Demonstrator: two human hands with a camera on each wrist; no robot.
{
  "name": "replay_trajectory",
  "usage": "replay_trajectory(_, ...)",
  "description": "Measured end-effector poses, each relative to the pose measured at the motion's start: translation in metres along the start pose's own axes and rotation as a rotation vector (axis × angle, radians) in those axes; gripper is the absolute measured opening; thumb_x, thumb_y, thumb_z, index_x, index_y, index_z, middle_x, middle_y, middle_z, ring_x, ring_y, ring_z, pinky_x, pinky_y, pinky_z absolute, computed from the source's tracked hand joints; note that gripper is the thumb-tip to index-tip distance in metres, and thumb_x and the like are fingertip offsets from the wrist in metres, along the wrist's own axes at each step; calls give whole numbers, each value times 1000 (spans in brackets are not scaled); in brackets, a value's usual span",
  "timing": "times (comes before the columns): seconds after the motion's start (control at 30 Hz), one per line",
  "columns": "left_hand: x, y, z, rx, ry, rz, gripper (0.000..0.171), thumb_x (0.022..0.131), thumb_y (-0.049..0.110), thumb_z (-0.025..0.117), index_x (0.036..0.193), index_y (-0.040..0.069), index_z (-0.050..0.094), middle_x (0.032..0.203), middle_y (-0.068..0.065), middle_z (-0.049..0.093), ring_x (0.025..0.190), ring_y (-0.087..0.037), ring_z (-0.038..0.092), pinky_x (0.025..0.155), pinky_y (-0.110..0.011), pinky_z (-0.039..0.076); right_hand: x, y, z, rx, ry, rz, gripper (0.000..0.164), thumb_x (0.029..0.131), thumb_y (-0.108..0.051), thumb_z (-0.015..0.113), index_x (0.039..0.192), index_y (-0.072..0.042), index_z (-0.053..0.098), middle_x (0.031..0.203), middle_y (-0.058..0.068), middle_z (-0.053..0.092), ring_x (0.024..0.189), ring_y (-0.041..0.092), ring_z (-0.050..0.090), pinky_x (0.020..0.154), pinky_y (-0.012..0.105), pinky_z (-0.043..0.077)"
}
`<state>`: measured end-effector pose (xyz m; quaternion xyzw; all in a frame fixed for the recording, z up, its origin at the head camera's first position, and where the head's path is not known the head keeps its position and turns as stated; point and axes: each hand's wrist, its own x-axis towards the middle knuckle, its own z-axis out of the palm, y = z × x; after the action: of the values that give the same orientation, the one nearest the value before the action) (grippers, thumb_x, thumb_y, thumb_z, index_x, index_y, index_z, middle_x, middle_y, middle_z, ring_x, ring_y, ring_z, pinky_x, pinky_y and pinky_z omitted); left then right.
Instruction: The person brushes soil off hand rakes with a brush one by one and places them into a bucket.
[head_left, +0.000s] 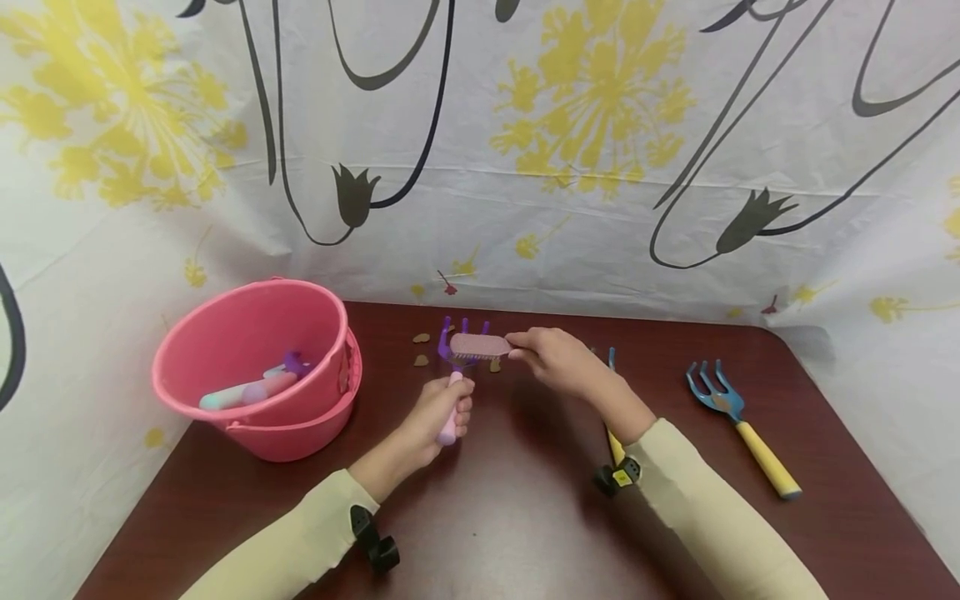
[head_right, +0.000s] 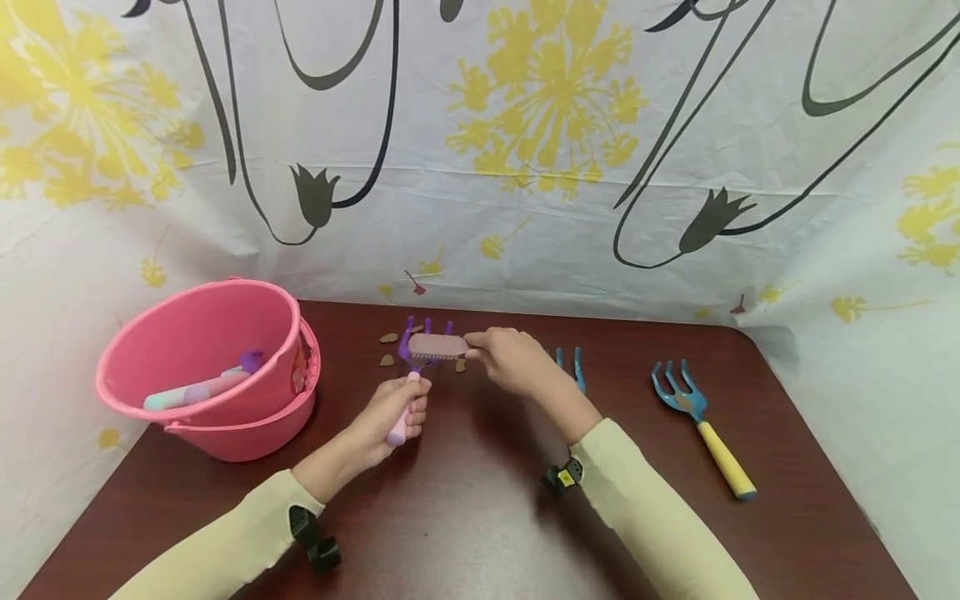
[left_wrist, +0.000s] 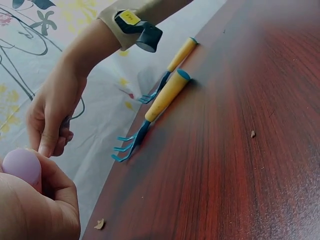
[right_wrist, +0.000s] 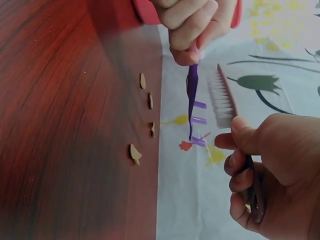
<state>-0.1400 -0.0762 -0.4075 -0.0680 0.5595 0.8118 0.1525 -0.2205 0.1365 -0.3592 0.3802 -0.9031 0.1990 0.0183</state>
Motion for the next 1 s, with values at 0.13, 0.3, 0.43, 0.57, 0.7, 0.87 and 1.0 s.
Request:
replay_trajectory(0.13,1,-2,0,12,-2,3,7,97,3,51,102,3,46,64,3,41,48,-4,37,42,-17,34,4,-4,2,-120,-19,-24,23,100,-15,66,120,-5,72,85,6,64,72,23,62,64,40,51)
replay_trajectory(0.3,1,-6,-2,58,16,-3,14,97,5,56,97,7,43,62,3,41,48,-4,37,42,-17,33,8,-8,2,-243,11,-56,10,98,-19,70,103,-11,71,73,1,54,61,22,55,51,38,45)
replay_trajectory(0.43,2,-9,-2,109,31,13,15,97,5,58,95,6,44,62,2,41,47,-4,37,42,-18,33,10,-8,6,-344,56,-51,10,97,-22,71,102,-13,72,72,3,56,65,26,60,49,39,44)
replay_trajectory(0.57,3,-12,-1,120,27,25,15,95,1,56,92,6,43,61,2,40,47,-5,37,41,-18,32,10,-6,11,-408,99,-32,10,96,-25,73,101,-16,72,72,2,56,68,27,62,50,38,41)
replay_trajectory(0.7,2,-11,-2,110,17,26,15,95,-1,54,91,7,42,61,2,39,47,-5,36,40,-17,32,8,-6,14,-427,118,-6,9,95,-26,73,100,-18,72,70,1,53,69,26,61,51,36,39)
replay_trajectory(0.87,3,-9,-3,115,11,15,13,96,-1,52,94,6,42,62,2,39,49,-5,36,41,-17,32,7,-4,17,-417,123,12,10,96,-25,73,103,-18,73,71,0,53,68,23,58,50,33,37)
replay_trajectory(1.0,2,-8,-3,117,11,2,12,97,-1,52,95,6,42,63,2,39,49,-5,36,42,-17,32,5,-2,18,-407,128,16,14,95,-23,74,108,-17,75,73,1,56,69,23,58,49,32,37)
